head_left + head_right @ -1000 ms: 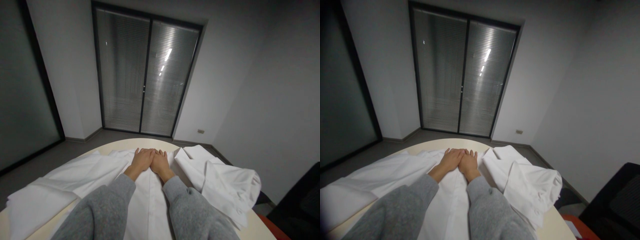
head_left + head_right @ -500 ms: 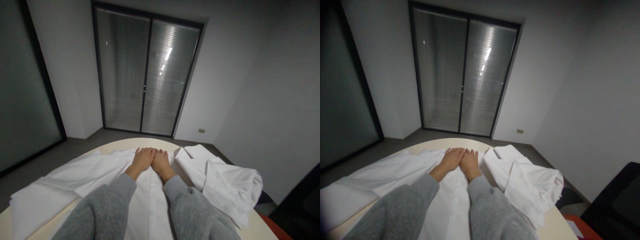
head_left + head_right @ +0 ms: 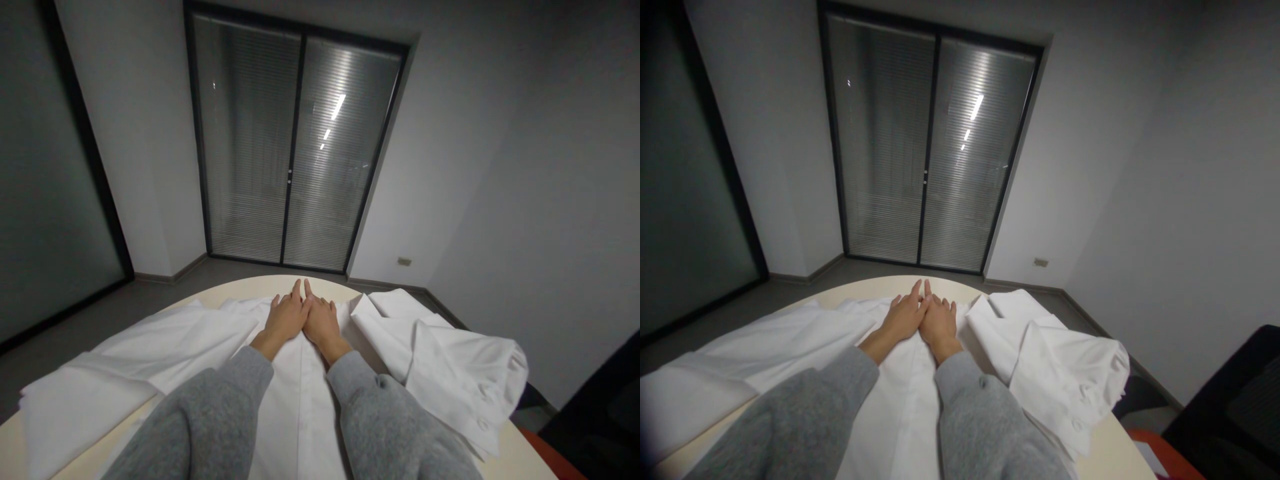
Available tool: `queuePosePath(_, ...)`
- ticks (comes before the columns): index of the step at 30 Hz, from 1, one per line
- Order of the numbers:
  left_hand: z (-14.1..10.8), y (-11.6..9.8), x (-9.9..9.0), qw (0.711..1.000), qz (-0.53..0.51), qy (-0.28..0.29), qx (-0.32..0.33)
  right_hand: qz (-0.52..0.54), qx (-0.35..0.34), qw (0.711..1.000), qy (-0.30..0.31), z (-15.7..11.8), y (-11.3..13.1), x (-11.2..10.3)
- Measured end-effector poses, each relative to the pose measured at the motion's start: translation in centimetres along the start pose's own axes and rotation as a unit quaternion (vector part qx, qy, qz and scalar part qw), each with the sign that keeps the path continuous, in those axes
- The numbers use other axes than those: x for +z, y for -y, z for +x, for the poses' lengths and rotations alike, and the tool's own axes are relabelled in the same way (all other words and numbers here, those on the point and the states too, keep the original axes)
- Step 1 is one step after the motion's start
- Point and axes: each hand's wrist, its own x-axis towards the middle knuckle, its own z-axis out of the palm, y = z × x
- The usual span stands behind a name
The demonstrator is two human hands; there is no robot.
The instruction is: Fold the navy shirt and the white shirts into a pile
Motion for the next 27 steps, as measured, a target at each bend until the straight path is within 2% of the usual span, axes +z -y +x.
queuePosePath(9, -0.10, 0.28, -0.04, 0.997, 0.061, 0.013, 0.049, -0.005, -0.004, 1.000, -0.003, 0.02, -0.18, 0.45)
queuePosePath(27, -0.01, 0.76, 0.33, 0.995, 0.082, 0.012, 0.060, -0.028, 0.021, 0.999, -0.004, 0.20, -0.29, 0.82)
